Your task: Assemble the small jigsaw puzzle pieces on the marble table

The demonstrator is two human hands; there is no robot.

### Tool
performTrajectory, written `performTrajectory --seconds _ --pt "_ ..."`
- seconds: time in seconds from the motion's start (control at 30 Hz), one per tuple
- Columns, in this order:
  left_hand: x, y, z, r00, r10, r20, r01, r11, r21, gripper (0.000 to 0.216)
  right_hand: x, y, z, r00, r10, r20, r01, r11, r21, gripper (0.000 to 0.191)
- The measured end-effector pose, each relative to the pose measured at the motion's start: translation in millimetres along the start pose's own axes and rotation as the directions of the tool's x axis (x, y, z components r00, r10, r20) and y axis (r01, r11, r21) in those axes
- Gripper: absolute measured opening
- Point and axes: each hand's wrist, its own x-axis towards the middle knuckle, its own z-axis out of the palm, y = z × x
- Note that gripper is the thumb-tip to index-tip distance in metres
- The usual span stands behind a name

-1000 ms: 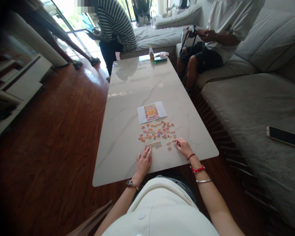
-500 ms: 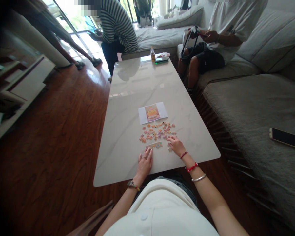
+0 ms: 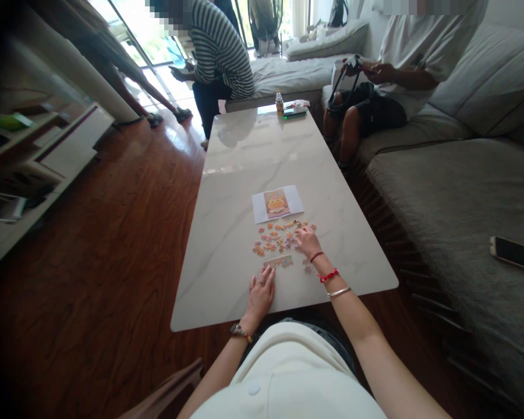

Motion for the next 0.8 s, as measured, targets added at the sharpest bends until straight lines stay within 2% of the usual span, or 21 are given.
performTrajectory --seconds 0.1,0.17,0.23,0.33,0.6,0.67,0.8 --pt "0 0 0 1.0 0.004 0.007 -0.004 1.0 0.007 0.045 -28 33 -22 0.998 0.047 -0.036 -0.048 0.998 -0.037 0.024" --pt "1 0 -1 1.0 0.001 0.02 -0.001 1.0 0.012 0.046 -54 49 -32 1.0 0.02 0.014 -0.02 0.999 -0.035 0.026" --pt "4 1 -2 0.999 0.0 0.036 -0.001 1.0 0.017 0.047 -78 58 -35 0.998 -0.012 0.067 0.013 1.0 -0.018 0.024" --pt "7 1 -5 0.998 0.004 0.057 -0.005 1.0 0.019 0.05 -99 60 -31 0.998 0.017 0.067 -0.016 1.0 -0.01 0.014" --pt "2 3 -8 1.0 -0.013 0.016 0.013 0.999 0.041 0.05 -89 54 -27 0.991 0.133 0.004 -0.133 0.991 0.012 0.008" --pt "-1 2 -8 1.0 -0.019 0.006 0.018 0.999 0.042 0.048 -89 48 -29 0.987 0.162 -0.004 -0.161 0.984 0.074 0.008" --pt "-3 1 -10 1.0 -0.016 -0.004 0.016 1.0 0.008 0.045 -97 29 -29 0.971 0.238 0.017 -0.231 0.922 0.311 0.014"
